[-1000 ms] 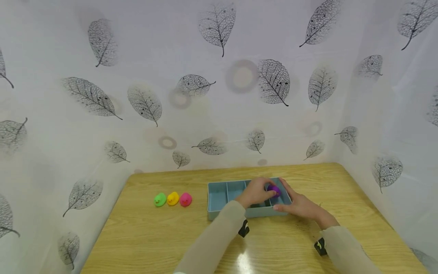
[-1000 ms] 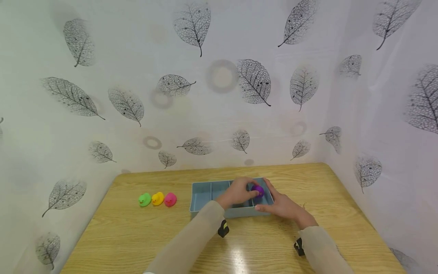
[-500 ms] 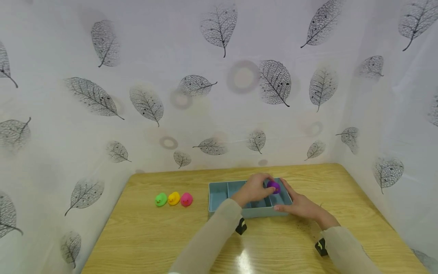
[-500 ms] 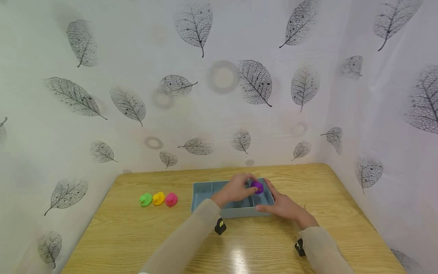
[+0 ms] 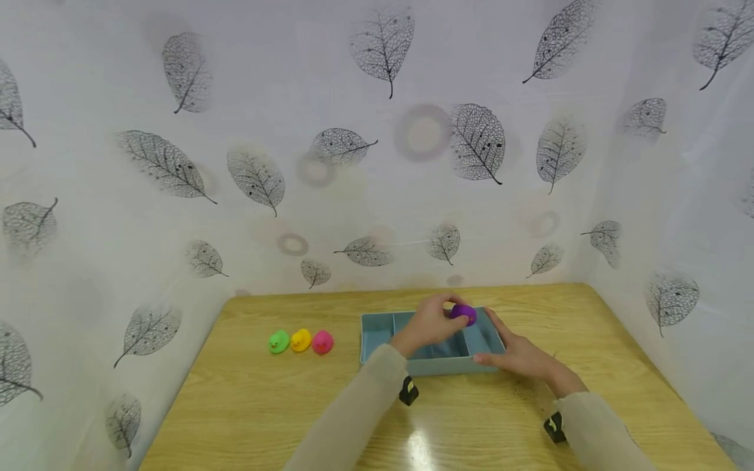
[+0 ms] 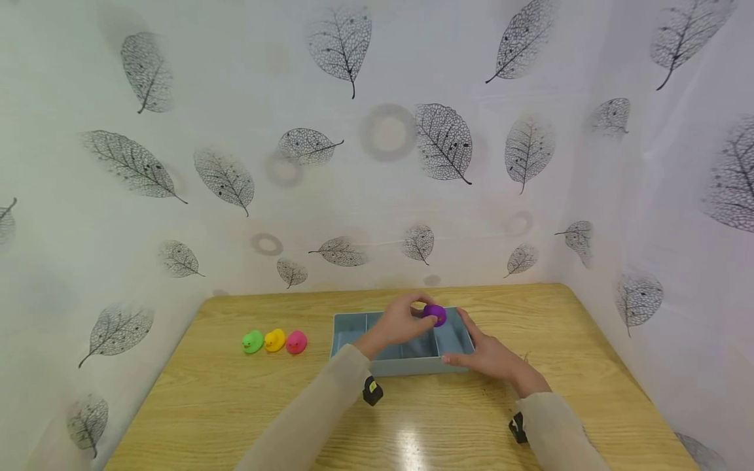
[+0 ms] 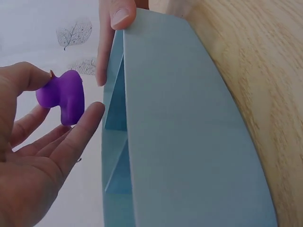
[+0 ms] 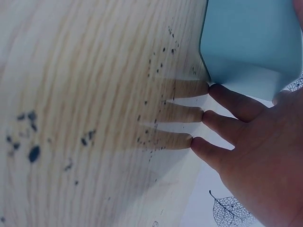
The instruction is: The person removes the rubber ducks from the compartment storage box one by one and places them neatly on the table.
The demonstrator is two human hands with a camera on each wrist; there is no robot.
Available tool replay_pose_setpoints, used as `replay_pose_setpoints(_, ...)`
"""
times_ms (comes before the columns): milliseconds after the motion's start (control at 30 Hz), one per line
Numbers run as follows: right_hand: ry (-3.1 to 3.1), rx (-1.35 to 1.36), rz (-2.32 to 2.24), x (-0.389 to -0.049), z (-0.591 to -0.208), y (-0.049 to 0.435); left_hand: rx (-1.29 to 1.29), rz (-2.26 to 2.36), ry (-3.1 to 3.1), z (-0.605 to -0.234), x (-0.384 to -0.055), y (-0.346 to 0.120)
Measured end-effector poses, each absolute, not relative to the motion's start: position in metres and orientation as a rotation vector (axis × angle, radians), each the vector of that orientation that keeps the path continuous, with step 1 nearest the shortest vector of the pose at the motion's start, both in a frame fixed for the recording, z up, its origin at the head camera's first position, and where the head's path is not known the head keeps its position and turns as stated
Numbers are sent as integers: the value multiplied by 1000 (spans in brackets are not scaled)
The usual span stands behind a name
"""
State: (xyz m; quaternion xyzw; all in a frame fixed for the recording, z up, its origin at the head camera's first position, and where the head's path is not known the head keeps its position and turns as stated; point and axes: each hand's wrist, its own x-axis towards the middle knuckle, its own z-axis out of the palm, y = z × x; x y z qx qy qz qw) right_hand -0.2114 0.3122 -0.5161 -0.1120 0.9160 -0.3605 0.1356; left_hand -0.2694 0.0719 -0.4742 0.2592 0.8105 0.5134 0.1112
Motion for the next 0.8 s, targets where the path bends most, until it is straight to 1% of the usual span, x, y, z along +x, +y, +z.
replay_pose_setpoints(300, 2660, -315, -1037, -210, -515, 311, 648, 1783, 2272, -479, -270, 55)
replay_pose_setpoints(600, 2648, -272, -1022, -211, -514, 310, 582, 1905, 2242, -477, -269, 42)
replay_pose_setpoints(800, 2656, -291, -1020, -211, -516, 311, 530, 1997, 2134, -476, -269, 34)
